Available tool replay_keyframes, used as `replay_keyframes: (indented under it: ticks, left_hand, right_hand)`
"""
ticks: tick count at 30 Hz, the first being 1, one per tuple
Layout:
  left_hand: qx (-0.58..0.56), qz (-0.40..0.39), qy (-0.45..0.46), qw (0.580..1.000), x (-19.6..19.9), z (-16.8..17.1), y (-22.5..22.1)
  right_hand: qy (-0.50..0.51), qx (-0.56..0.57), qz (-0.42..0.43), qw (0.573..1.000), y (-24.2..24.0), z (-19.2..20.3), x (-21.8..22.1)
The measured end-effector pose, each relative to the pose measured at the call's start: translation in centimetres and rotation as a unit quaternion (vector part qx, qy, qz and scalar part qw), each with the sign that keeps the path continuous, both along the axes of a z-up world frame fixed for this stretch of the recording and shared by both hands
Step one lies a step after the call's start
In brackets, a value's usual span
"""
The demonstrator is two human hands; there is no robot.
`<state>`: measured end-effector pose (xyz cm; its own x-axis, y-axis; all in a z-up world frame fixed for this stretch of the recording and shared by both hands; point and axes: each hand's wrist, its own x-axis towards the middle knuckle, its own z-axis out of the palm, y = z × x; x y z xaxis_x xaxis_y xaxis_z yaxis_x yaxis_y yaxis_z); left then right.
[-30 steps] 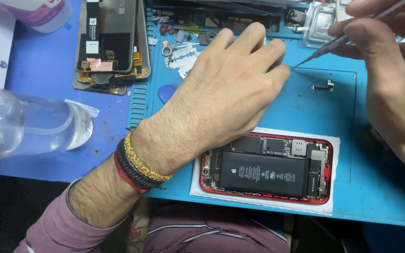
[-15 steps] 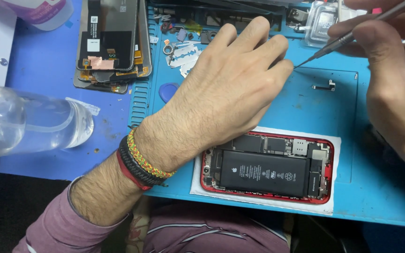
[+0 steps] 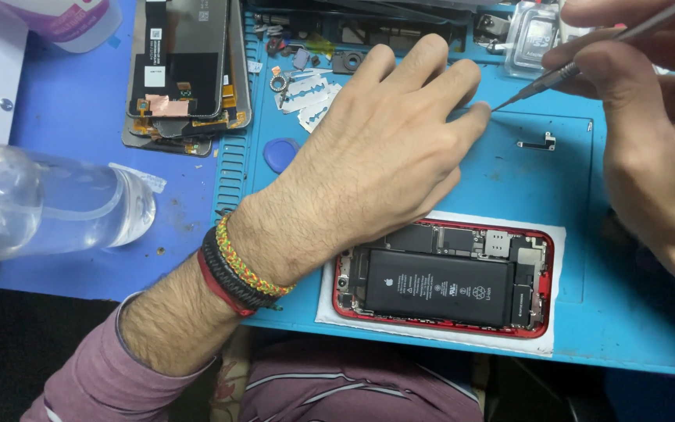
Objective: Disassembling a smartphone by removing internal screws and small metal brackets using precision tools.
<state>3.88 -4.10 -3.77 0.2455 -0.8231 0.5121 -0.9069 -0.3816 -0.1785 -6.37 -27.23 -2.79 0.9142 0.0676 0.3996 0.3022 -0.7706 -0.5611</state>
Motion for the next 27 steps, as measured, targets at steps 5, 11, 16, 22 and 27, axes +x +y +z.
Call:
replay_keyframes:
  ticks: [5,11,16,22,27]
  left_hand:
    - [-0.005,0.01,-0.019,1.0,-0.4,0.0,-0.1]
    - [-0.004,0.02,-0.043,0.999,-0.6,0.1,-0.1]
    - [0.014,0.001,0.036,0.999,-0.3,-0.3,0.0]
    - [0.025,-0.02,0.061,0.998,0.0,0.0,0.6]
    - [0.004,-0.048,0.086,0.995,0.5,0.7,0.9]
  right_hand:
    - [0.003,0.001,-0.014,1.0,-0.1,-0.2,0.0]
    - [-0.007,0.012,-0.025,1.0,-0.5,-0.4,-0.4]
    - [-0.002,-0.006,-0.036,0.999,-0.1,0.1,-0.8]
    - [0.01,-0.016,-0.019,1.0,-1.3,-0.6,-0.6]
    - [0.011,-0.041,-0.017,0.999,-2.6,-1.6,-0.4]
